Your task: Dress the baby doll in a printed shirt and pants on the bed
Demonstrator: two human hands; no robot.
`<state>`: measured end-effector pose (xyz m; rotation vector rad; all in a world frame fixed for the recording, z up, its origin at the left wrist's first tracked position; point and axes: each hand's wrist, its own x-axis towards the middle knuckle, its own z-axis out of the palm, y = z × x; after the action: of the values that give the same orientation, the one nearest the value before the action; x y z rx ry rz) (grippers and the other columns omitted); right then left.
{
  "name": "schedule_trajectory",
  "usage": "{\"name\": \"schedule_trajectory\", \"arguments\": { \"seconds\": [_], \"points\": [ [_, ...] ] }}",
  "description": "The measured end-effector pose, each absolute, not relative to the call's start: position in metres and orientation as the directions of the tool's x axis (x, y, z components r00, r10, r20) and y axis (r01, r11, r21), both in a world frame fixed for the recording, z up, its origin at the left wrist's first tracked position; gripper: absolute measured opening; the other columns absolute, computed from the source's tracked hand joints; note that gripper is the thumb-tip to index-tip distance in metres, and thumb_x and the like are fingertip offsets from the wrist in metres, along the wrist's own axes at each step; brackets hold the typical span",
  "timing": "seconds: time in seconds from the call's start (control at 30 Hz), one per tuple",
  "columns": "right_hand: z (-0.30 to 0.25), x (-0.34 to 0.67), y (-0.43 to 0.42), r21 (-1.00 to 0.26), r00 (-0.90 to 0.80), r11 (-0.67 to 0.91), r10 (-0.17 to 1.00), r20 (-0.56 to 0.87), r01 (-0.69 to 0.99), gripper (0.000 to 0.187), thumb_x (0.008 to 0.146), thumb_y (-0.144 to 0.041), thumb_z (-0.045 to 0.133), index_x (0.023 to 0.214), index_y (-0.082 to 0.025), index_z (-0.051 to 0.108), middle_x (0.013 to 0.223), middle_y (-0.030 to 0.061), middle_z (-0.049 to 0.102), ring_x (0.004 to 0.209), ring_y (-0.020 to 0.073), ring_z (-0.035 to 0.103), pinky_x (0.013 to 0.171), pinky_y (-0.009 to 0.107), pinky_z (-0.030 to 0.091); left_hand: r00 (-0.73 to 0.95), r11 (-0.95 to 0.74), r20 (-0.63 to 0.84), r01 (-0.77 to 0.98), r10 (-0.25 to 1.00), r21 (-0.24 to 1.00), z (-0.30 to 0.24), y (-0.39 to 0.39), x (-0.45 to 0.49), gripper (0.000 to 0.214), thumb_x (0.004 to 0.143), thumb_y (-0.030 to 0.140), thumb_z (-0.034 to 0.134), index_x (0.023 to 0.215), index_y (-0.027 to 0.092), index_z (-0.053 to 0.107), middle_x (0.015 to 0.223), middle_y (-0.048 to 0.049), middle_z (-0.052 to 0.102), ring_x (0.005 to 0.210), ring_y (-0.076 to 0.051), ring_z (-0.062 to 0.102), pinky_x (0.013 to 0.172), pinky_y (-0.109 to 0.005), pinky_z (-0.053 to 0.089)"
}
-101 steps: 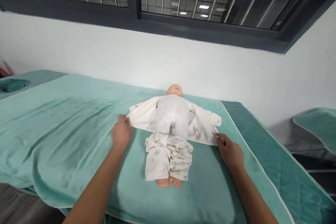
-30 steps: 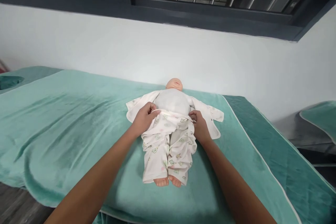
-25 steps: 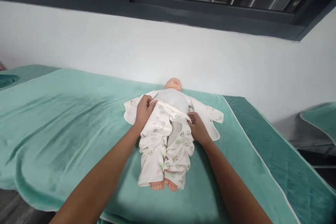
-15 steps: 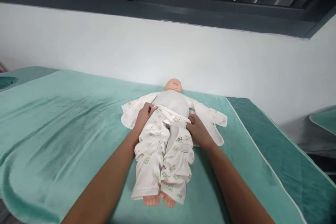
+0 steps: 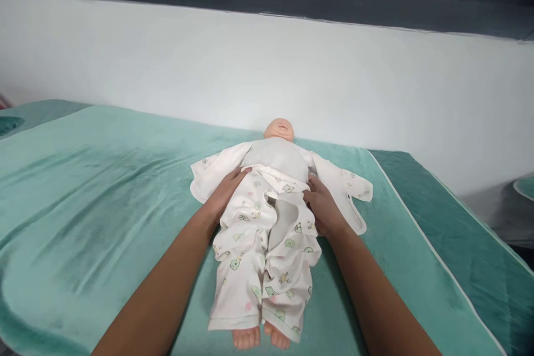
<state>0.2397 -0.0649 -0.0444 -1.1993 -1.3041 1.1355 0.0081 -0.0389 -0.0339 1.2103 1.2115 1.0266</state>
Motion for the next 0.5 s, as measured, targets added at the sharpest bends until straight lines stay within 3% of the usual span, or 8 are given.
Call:
{"name": "schedule_trajectory", "arguments": {
  "seconds": [0.2, 0.3, 0.5],
  "points": [
    [-0.0393, 0.2374, -0.0639, -0.985, 0.000, -0.021, 1.000, -0.022, -0.173, 0.036, 0.068, -0.022, 0.059, 0.104, -0.024, 0.056, 0.091, 0.0049, 0.073, 0.083, 0.0271, 0.069, 0.063, 0.038, 0.054, 0.108, 0.017, -0.016, -0.002, 0.994, 1.000, -0.0315, -0.0402, 0.0121, 0.052, 0.081, 0.056, 0.064, 0.117, 0.019, 0.069, 0.122, -0.0086, 0.071, 0.117, -0.029, 0.062, 0.095, -0.033, 0.048],
    [-0.0403, 0.2390, -0.0631, -0.972, -0.004, -0.034, 0.999, -0.034, -0.231, 0.039, 0.065, -0.018, 0.062, 0.104, -0.024, 0.058, 0.091, 0.0050, 0.074, 0.084, 0.0276, 0.069, 0.065, 0.038, 0.054, 0.140, 0.030, -0.020, -0.070, 0.990, 0.997, -0.0318, -0.0410, 0.0132, 0.056, 0.080, 0.053, 0.066, 0.122, 0.016, 0.065, 0.118, -0.0109, 0.071, 0.106, -0.029, 0.066, 0.089, -0.035, 0.051],
    [-0.0433, 0.2414, -0.0602, -0.941, -0.037, -0.046, 0.999, -0.036, -0.335, 0.038, 0.063, -0.014, 0.066, 0.100, -0.024, 0.063, 0.093, 0.0035, 0.076, 0.091, 0.0269, 0.070, 0.072, 0.038, 0.057, 0.105, 0.029, -0.019, -0.090, 0.994, 0.996, -0.0283, -0.0449, 0.0145, 0.045, 0.075, 0.040, 0.070, 0.114, 0.018, 0.069, 0.110, -0.0084, 0.074, 0.100, -0.027, 0.067, 0.083, -0.034, 0.052]
  ]
}}
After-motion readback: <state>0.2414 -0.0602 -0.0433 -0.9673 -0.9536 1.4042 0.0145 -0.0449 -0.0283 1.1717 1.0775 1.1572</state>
